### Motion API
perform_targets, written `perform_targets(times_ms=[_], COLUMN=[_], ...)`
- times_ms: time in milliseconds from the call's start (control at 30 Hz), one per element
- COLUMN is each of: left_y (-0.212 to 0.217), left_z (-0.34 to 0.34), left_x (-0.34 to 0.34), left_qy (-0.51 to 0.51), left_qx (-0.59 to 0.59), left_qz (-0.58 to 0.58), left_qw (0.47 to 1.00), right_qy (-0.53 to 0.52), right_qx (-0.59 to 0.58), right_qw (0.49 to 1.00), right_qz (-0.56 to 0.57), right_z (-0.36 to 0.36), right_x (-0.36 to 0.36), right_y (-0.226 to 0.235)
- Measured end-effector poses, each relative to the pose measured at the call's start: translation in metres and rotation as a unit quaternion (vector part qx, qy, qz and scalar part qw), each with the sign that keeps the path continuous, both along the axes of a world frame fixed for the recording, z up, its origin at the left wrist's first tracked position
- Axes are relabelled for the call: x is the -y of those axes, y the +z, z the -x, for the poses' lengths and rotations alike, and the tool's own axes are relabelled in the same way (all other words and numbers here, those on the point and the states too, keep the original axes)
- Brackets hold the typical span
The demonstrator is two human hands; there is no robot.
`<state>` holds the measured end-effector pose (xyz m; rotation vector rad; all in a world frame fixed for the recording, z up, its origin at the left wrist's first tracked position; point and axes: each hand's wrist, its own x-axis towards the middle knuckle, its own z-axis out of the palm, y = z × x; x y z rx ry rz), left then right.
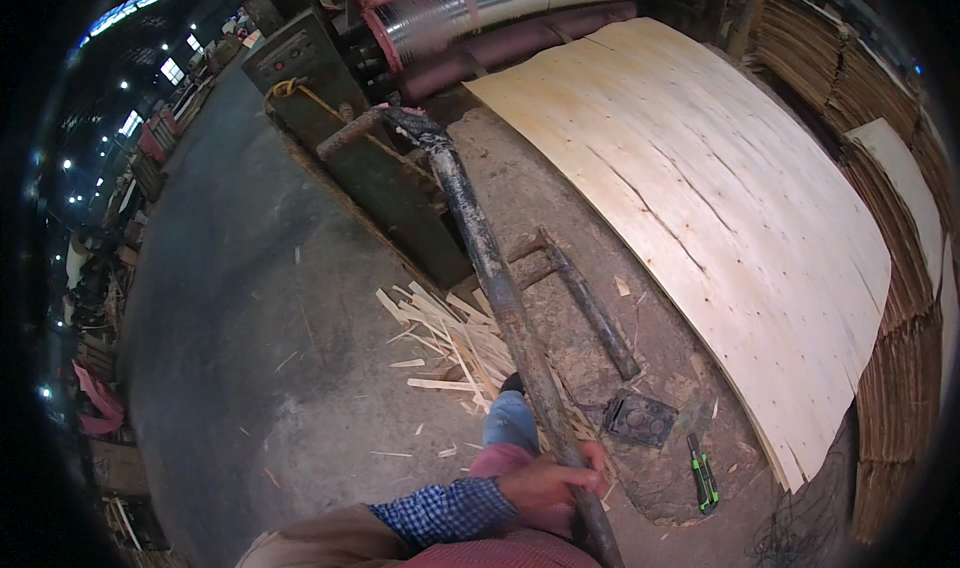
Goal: The person operates a rolling machine using a metal lever and then stacks wood panels onto a pallet by hand.
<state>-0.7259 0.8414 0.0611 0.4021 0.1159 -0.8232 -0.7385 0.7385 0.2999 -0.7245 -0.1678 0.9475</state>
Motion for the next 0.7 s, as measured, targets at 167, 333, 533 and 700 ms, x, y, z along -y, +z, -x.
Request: perform_targets(times_ms=[167, 333, 533, 700], left_y=[-0.005, -0.013, -0.024, -0.019], left_z=[-0.002, -0.01, -0.015, -0.023], left_x=[-0.009, -0.011, -0.003, 0.01], left_qy=[0.042, 0.05, 0.045, 0.01], left_qx=[-0.007, -0.037, -0.103, -0.1], left_qz=[0.009, 0.03, 0.047, 0.09], left_qw=[0.999, 0.998, 0.992, 0.991], right_qy=[-0.1, -0.199, -0.061, 0.061], right_qx=[-0.03, -0.043, 0.038, -0.04], right_qw=[0.987, 0.879, 0.745, 0.755], right_qz=[0.123, 0.431, 0.663, 0.651], right_z=[0.011, 0.051, 0.185, 0.253], right_x=[0.04, 0.086, 0.163, 0.228], right_y=[-0.03, -0.117, -0.164, -0.178])
